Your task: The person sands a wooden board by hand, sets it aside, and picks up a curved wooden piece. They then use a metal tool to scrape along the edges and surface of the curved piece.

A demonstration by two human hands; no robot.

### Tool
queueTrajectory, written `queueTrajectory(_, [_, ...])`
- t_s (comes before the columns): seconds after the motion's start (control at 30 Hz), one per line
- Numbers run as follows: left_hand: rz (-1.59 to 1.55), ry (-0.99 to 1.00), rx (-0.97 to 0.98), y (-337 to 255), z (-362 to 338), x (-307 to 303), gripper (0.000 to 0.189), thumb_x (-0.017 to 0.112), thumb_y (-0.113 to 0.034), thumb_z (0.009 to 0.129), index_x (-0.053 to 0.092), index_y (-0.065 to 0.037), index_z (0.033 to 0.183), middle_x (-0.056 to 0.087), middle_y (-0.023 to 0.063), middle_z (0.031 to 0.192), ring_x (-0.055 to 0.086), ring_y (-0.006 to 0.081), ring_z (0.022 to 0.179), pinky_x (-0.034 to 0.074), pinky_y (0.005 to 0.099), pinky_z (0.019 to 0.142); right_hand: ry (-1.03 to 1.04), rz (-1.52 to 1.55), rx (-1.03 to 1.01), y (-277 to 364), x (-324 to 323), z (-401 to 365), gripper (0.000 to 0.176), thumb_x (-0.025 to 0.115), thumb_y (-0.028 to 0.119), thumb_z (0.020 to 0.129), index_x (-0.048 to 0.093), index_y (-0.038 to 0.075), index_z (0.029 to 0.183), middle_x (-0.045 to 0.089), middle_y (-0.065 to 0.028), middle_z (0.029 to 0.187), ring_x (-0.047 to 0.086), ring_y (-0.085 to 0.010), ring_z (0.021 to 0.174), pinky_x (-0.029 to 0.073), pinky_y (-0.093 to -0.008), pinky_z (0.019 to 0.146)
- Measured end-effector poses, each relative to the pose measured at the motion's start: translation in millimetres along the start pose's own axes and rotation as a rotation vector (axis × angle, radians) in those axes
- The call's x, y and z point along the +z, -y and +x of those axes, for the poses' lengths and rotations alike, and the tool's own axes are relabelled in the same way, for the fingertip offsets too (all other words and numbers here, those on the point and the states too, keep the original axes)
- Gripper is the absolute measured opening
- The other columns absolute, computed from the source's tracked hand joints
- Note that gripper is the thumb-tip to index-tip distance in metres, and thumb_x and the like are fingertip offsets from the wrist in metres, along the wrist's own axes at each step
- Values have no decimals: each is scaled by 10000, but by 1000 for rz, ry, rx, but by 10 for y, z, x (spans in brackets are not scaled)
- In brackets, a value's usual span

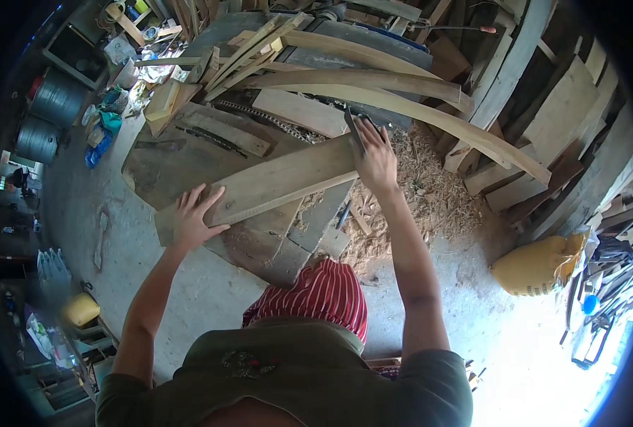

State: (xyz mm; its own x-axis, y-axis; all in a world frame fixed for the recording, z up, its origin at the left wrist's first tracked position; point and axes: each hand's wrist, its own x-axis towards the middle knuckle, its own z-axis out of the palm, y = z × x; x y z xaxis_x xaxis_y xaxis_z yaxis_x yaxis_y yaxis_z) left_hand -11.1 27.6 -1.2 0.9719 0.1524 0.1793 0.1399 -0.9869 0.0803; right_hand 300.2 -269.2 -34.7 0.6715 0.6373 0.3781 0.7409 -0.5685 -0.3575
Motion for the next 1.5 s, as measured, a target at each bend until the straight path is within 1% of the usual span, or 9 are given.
queueTrajectory(0.2, [-13, -7, -30, 10, -13, 3, 916, 889, -378, 552, 527, -327, 1392, 472, 99, 1318, 491, 336, 1132, 400, 487, 988, -89, 30, -86, 110, -198, -687, 416, 417, 170, 1006, 500, -1, 1377, 477, -161, 1448, 430, -285, 1368, 283, -451, 1165])
queueTrajectory(0.4, [0, -23, -47, 0, -6, 18, 922, 884, -389, 561, 513, -331, 1403, 469, 105, 1323, 486, 342, 1144, 389, 490, 1005, 226, 276, 680, -135, -271, -1745, 454, 456, 368, 1008, 574, 36, 1294, 644, -219, 1127, 638, -273, 1018, 495, -431, 914])
queueTrajectory(0.67, [67, -64, -38, -17, -206, -6, 845, 759, -529, 713, 459, -248, 1451, 384, 140, 1466, 424, 366, 1273, 276, 550, 1100, -620, 1222, 736, -250, 394, -509, 612, 488, 447, 1016, 426, -2, 1427, 490, -133, 1363, 468, -224, 1228, 440, -327, 975])
queueTrajectory(0.73, [34, -393, -377, 83, -521, 63, 791, 658, -541, 819, 421, -167, 1474, 338, 178, 1510, 368, 383, 1337, 196, 559, 1137, -508, 1131, 745, -248, 468, -341, 792, 572, 561, 931, 320, 71, 1499, 347, -125, 1508, 356, -269, 1367, 425, -531, 1016])
queueTrajectory(0.83, [-252, -505, -765, 220, -920, 115, 710, 574, -511, 909, 396, -128, 1480, 360, 166, 1494, 360, 328, 1352, 213, 513, 1122, -512, 1268, 767, -63, 432, -324, 756, 594, 530, 932, 372, 49, 1471, 458, -117, 1419, 467, -283, 1248, 417, -488, 1003])
queueTrajectory(0.97, [-1326, -461, -1219, 504, -1014, 328, 660, 529, -484, 939, 396, -99, 1459, 468, 113, 1400, 465, 243, 1256, 436, 465, 988, -518, 1028, 783, -148, 516, -328, 530, 536, 350, 1009, 486, -49, 1355, 572, -167, 1278, 549, -239, 1102, 427, -377, 998])
queueTrajectory(1.1, [-1308, -377, -1259, 646, -864, -68, 614, 538, -510, 917, 493, -106, 1376, 565, 86, 1248, 581, 246, 1076, 536, 432, 832, -472, 796, 764, -90, 255, -446, 496, 529, 358, 1001, 544, -24, 1316, 610, -202, 1244, 599, -264, 1070, 467, -397, 949])
queueTrajectory(1.27, [-974, 406, -1264, 925, -948, -673, 922, 500, -712, 850, 488, 84, 1314, 655, 198, 999, 667, 245, 772, 591, 386, 515, -224, 303, 769, 145, -210, -420, 578, 550, 469, 964, 583, -21, 1268, 661, -230, 1143, 636, -317, 1047, 473, -403, 910])
queueTrajectory(1.5, [-629, 428, -1014, 989, -650, -704, 1043, 517, -767, 804, 442, 141, 1310, 671, 212, 846, 681, 255, 657, 583, 373, 483, 144, -286, 732, 426, -185, 258, 599, 408, 523, 994, 699, 1, 1033, 688, -245, 1033, 671, -382, 990, 513, -486, 869])
